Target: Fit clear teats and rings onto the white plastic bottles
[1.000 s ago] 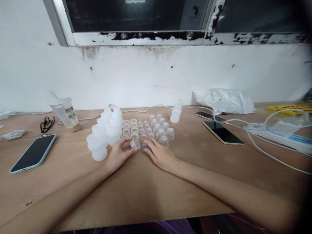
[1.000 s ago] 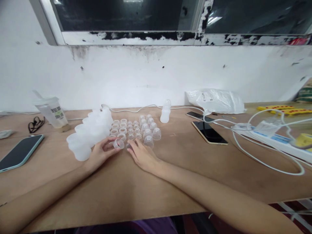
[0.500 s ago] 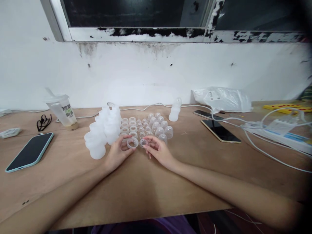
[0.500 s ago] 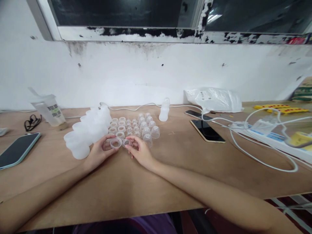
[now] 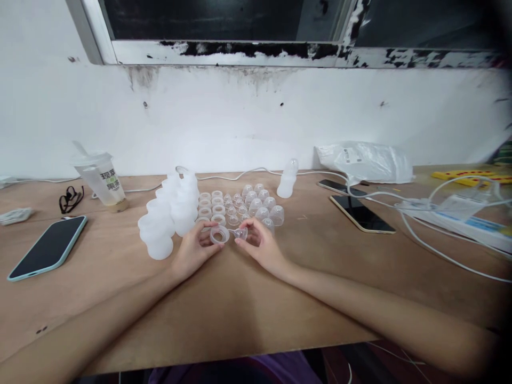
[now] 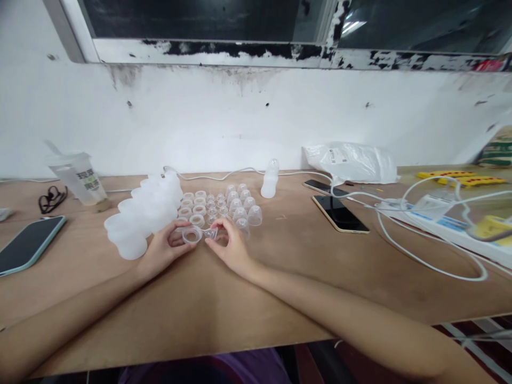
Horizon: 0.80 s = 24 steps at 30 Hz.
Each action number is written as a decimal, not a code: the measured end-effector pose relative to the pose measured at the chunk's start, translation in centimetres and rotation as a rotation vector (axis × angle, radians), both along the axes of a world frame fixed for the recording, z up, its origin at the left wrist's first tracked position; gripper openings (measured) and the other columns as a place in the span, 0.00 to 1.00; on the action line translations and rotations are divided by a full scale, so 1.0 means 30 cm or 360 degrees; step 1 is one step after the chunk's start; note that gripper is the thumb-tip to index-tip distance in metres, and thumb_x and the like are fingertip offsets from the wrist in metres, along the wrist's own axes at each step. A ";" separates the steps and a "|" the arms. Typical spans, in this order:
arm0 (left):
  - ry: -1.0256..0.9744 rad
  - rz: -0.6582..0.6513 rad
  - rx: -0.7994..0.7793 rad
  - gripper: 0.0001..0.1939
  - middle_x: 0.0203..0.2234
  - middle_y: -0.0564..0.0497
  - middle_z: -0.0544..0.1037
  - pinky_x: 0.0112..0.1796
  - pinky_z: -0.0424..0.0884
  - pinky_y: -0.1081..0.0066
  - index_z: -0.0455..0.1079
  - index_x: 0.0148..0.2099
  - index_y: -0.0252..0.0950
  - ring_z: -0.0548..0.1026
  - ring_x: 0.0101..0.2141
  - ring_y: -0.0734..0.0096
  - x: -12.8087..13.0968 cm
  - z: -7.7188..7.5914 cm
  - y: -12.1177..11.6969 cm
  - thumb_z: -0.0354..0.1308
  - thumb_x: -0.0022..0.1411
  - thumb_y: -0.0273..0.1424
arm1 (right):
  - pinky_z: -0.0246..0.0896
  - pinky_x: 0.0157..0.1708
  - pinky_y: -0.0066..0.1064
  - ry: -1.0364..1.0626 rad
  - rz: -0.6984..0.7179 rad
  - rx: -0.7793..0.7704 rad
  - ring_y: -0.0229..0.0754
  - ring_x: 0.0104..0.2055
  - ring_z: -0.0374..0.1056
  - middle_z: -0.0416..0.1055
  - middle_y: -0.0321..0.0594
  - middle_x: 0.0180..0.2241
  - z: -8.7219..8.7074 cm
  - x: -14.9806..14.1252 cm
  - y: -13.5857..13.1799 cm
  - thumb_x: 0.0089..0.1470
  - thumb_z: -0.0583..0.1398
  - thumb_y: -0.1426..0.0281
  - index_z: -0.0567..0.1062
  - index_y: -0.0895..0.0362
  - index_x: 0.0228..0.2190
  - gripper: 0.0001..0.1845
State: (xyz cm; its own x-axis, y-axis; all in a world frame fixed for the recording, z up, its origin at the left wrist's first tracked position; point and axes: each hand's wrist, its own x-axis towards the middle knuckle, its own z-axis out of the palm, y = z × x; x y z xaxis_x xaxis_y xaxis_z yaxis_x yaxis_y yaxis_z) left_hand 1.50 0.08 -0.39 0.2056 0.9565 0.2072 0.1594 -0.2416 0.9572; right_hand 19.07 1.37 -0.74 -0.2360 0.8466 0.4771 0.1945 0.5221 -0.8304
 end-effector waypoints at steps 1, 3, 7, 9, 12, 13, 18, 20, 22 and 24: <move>0.0025 0.0006 0.0040 0.21 0.41 0.45 0.71 0.44 0.67 0.60 0.58 0.44 0.33 0.70 0.42 0.63 -0.001 -0.003 0.001 0.59 0.47 0.29 | 0.63 0.35 0.31 -0.0011 -0.0015 0.0044 0.37 0.37 0.61 0.61 0.37 0.33 0.001 0.000 -0.001 0.42 0.58 0.71 0.63 0.55 0.30 0.09; 0.0081 0.0036 0.0127 0.20 0.43 0.45 0.69 0.46 0.66 0.60 0.59 0.43 0.33 0.69 0.44 0.63 -0.003 -0.008 0.005 0.59 0.47 0.29 | 0.63 0.35 0.31 -0.0044 -0.0039 0.0111 0.38 0.38 0.60 0.60 0.38 0.34 -0.001 0.000 -0.001 0.42 0.57 0.72 0.63 0.55 0.30 0.10; 0.0116 0.0030 0.0203 0.20 0.43 0.46 0.69 0.48 0.64 0.60 0.60 0.43 0.34 0.68 0.45 0.65 -0.006 -0.017 0.012 0.59 0.47 0.29 | 0.62 0.30 0.28 -0.0092 -0.0084 0.0119 0.36 0.34 0.60 0.60 0.38 0.34 -0.007 0.003 0.002 0.42 0.58 0.72 0.60 0.54 0.35 0.16; 0.0102 0.0012 0.0199 0.20 0.43 0.45 0.69 0.49 0.63 0.60 0.59 0.44 0.33 0.68 0.45 0.65 -0.007 -0.018 0.013 0.59 0.47 0.28 | 0.60 0.29 0.28 -0.0131 -0.0106 0.0093 0.34 0.30 0.59 0.61 0.37 0.33 -0.005 0.004 0.000 0.42 0.59 0.72 0.59 0.55 0.36 0.17; 0.0092 -0.0003 0.0206 0.20 0.44 0.45 0.69 0.49 0.62 0.60 0.59 0.44 0.33 0.67 0.46 0.65 -0.008 -0.018 0.012 0.58 0.48 0.28 | 0.59 0.28 0.28 -0.0227 -0.0112 0.0106 0.33 0.26 0.58 0.61 0.36 0.32 0.003 0.006 -0.006 0.43 0.60 0.71 0.61 0.56 0.33 0.15; 0.0095 -0.0008 0.0221 0.20 0.44 0.45 0.68 0.49 0.62 0.60 0.59 0.44 0.33 0.67 0.46 0.65 -0.008 -0.018 0.011 0.58 0.48 0.28 | 0.59 0.28 0.28 -0.0247 -0.0107 0.0139 0.33 0.27 0.58 0.62 0.36 0.31 0.006 0.008 -0.007 0.43 0.60 0.70 0.62 0.56 0.33 0.14; 0.0234 -0.0018 0.0373 0.19 0.44 0.46 0.68 0.48 0.63 0.62 0.59 0.45 0.34 0.68 0.45 0.66 -0.007 -0.019 0.004 0.57 0.50 0.28 | 0.59 0.29 0.28 -0.0295 -0.0095 0.0387 0.37 0.34 0.61 0.63 0.38 0.34 0.012 0.013 -0.010 0.44 0.60 0.70 0.64 0.55 0.33 0.12; 0.0319 -0.0008 0.0459 0.18 0.44 0.46 0.68 0.49 0.62 0.62 0.60 0.45 0.35 0.67 0.46 0.67 -0.005 -0.017 0.001 0.56 0.51 0.28 | 0.59 0.31 0.29 -0.0346 -0.0080 0.0467 0.37 0.35 0.61 0.63 0.39 0.36 0.011 0.011 -0.011 0.45 0.60 0.71 0.64 0.56 0.33 0.12; 0.0389 -0.0010 0.0515 0.17 0.42 0.47 0.68 0.49 0.62 0.63 0.60 0.45 0.35 0.67 0.45 0.67 -0.003 -0.015 -0.001 0.56 0.51 0.28 | 0.59 0.35 0.31 -0.0393 -0.0032 0.0558 0.38 0.38 0.61 0.63 0.40 0.37 0.007 0.004 -0.008 0.45 0.59 0.71 0.64 0.56 0.33 0.11; 0.0428 -0.0027 0.0534 0.17 0.41 0.48 0.69 0.48 0.63 0.63 0.60 0.45 0.35 0.68 0.44 0.67 -0.002 -0.012 -0.001 0.56 0.51 0.29 | 0.57 0.40 0.33 -0.0424 0.0020 0.0640 0.40 0.42 0.60 0.63 0.40 0.37 0.002 -0.006 -0.003 0.47 0.58 0.71 0.63 0.55 0.33 0.10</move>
